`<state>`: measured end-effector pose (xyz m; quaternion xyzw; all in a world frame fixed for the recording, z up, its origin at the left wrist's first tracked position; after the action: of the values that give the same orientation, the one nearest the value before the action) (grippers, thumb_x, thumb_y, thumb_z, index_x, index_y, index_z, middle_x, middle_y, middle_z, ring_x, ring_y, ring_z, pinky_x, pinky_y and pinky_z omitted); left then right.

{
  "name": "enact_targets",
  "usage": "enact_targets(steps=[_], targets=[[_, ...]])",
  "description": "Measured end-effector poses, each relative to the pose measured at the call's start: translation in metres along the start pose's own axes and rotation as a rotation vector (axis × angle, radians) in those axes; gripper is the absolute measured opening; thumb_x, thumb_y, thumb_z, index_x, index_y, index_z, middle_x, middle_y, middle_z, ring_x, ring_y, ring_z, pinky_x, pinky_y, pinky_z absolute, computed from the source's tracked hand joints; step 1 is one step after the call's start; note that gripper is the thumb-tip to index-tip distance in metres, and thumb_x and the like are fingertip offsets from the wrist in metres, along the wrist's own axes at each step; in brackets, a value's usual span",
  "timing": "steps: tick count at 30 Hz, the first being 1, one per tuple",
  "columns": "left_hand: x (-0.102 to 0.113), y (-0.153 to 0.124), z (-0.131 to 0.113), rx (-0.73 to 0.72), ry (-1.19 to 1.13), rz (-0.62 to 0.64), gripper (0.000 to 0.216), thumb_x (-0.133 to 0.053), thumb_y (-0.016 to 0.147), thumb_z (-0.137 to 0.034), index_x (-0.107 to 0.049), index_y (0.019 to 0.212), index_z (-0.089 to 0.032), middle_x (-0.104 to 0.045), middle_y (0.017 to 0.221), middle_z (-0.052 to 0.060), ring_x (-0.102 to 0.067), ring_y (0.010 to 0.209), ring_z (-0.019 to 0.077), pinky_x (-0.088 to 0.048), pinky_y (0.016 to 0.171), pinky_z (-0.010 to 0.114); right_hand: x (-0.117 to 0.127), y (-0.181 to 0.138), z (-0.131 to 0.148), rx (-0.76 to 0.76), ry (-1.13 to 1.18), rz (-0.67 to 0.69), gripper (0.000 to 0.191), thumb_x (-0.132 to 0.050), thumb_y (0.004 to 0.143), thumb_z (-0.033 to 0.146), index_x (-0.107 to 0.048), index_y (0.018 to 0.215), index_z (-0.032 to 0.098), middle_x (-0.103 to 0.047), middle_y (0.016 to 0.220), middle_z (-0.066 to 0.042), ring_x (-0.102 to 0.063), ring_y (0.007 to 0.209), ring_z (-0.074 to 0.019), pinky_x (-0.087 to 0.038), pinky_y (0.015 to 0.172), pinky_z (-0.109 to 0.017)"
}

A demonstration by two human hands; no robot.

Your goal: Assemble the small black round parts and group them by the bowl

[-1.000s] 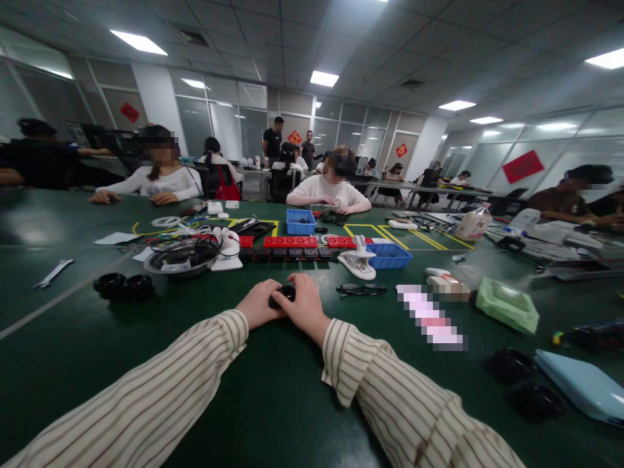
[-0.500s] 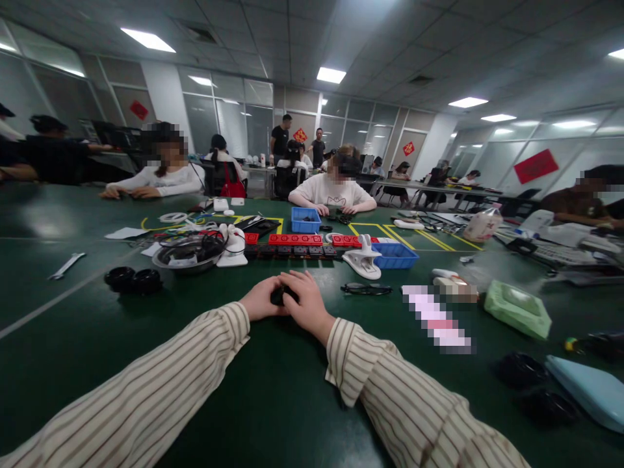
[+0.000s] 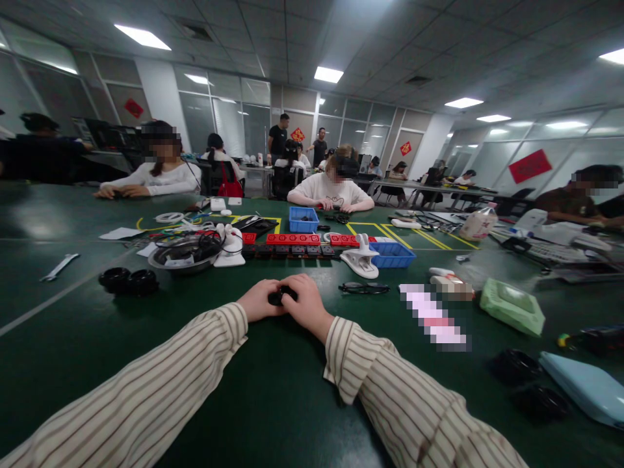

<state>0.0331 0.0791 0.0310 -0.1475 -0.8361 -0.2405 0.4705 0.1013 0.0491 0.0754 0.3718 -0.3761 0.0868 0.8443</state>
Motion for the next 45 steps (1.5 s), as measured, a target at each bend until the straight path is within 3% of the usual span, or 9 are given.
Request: enact_targets(steps=[4, 9, 15, 20, 27, 31, 37, 41, 45], targets=[[-0.002, 0.001, -0.002, -0.067, -0.091, 0.013, 0.043, -0.063, 0.063, -0.037, -0.055, 0.1, -0.016, -0.058, 0.103, 0.006, -0.053, 0.099, 0.0239, -0.04, 0.089, 0.035, -0.001, -0.001, 0.007, 0.075, 0.052, 0.024, 0.029, -0.048, 0.074, 0.014, -0.058, 0.101, 0.02, -0.06, 0.101, -0.002, -0.047, 0.1, -0.0168, -0.032, 0.091, -0.033], [0.004, -0.001, -0.003, -0.021, 0.008, -0.062, 0.062, -0.067, 0.059, -0.044, -0.047, 0.111, -0.016, -0.054, 0.109, 0.009, -0.05, 0.101, 0.0258, -0.038, 0.091, 0.038, 0.007, -0.002, -0.004, -0.027, 0.016, -0.086, 0.044, -0.049, 0.079, 0.036, -0.045, 0.118, 0.017, -0.052, 0.114, -0.008, -0.044, 0.107, -0.0202, -0.03, 0.093, -0.037], [0.013, -0.003, -0.01, 0.012, 0.223, -0.131, 0.039, -0.065, 0.059, -0.045, -0.058, 0.084, -0.017, -0.058, 0.088, 0.007, -0.053, 0.087, 0.0249, -0.041, 0.08, 0.037, 0.005, -0.001, -0.017, -0.138, -0.054, -0.083, 0.036, -0.059, 0.07, 0.048, -0.055, 0.087, 0.016, -0.055, 0.086, -0.005, -0.048, 0.085, -0.0188, -0.038, 0.076, -0.033], [0.008, -0.001, -0.006, -0.063, 0.113, -0.089, 0.035, -0.066, 0.059, -0.036, -0.061, 0.087, -0.015, -0.059, 0.091, 0.009, -0.052, 0.092, 0.0246, -0.041, 0.085, 0.036, 0.0, 0.001, -0.005, -0.029, -0.016, -0.02, 0.017, -0.059, 0.072, 0.027, -0.059, 0.086, 0.018, -0.057, 0.085, -0.003, -0.047, 0.086, -0.0171, -0.037, 0.078, -0.031], [0.001, 0.0, 0.007, -0.044, -0.053, -0.053, 0.041, -0.065, 0.058, -0.027, -0.059, 0.097, -0.016, -0.057, 0.105, 0.008, -0.05, 0.102, 0.0254, -0.038, 0.092, 0.037, -0.002, -0.005, 0.024, 0.17, 0.049, 0.067, 0.031, -0.051, 0.069, 0.011, -0.059, 0.097, 0.021, -0.057, 0.105, -0.001, -0.046, 0.1, -0.016, -0.03, 0.093, -0.032], [0.004, 0.0, 0.003, -0.026, -0.015, -0.058, 0.045, -0.066, 0.059, -0.036, -0.056, 0.099, -0.018, -0.056, 0.106, 0.007, -0.052, 0.1, 0.0259, -0.04, 0.089, 0.038, 0.005, -0.004, 0.011, 0.055, 0.018, -0.027, 0.036, -0.055, 0.074, 0.029, -0.051, 0.109, 0.019, -0.049, 0.115, -0.006, -0.042, 0.107, -0.019, -0.03, 0.094, -0.036], [0.011, -0.003, -0.007, 0.006, 0.096, -0.105, 0.057, -0.067, 0.054, -0.052, -0.052, 0.098, -0.018, -0.056, 0.097, 0.006, -0.052, 0.093, 0.0262, -0.039, 0.084, 0.04, 0.009, -0.003, -0.024, -0.204, -0.048, -0.129, 0.036, -0.054, 0.074, 0.046, -0.05, 0.094, 0.017, -0.051, 0.091, -0.005, -0.048, 0.089, -0.019, -0.037, 0.079, -0.034], [0.011, -0.002, -0.011, 0.009, 0.175, -0.116, 0.04, -0.066, 0.057, -0.046, -0.054, 0.082, -0.017, -0.056, 0.081, 0.005, -0.053, 0.081, 0.0244, -0.041, 0.076, 0.038, 0.004, -0.001, -0.021, -0.184, -0.058, -0.087, 0.03, -0.058, 0.071, 0.045, -0.05, 0.08, 0.018, -0.05, 0.081, -0.002, -0.047, 0.079, -0.0165, -0.038, 0.072, -0.03], [0.012, -0.001, -0.01, -0.015, 0.113, -0.109, 0.033, -0.066, 0.058, -0.035, -0.055, 0.084, -0.018, -0.057, 0.083, 0.004, -0.053, 0.082, 0.0228, -0.041, 0.077, 0.035, 0.004, 0.0, -0.01, -0.11, -0.039, -0.062, 0.018, -0.057, 0.073, 0.032, -0.055, 0.084, 0.018, -0.051, 0.086, -0.003, -0.046, 0.084, -0.0168, -0.037, 0.077, -0.031]])
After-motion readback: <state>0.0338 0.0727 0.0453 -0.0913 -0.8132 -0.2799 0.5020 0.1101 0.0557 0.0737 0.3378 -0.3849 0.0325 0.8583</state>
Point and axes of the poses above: each hand's wrist, its own y-axis towards the middle knuckle, its own x-axis out of the back of the hand, z = x × y, the point moved 10 cm from there along y, towards the middle knuckle
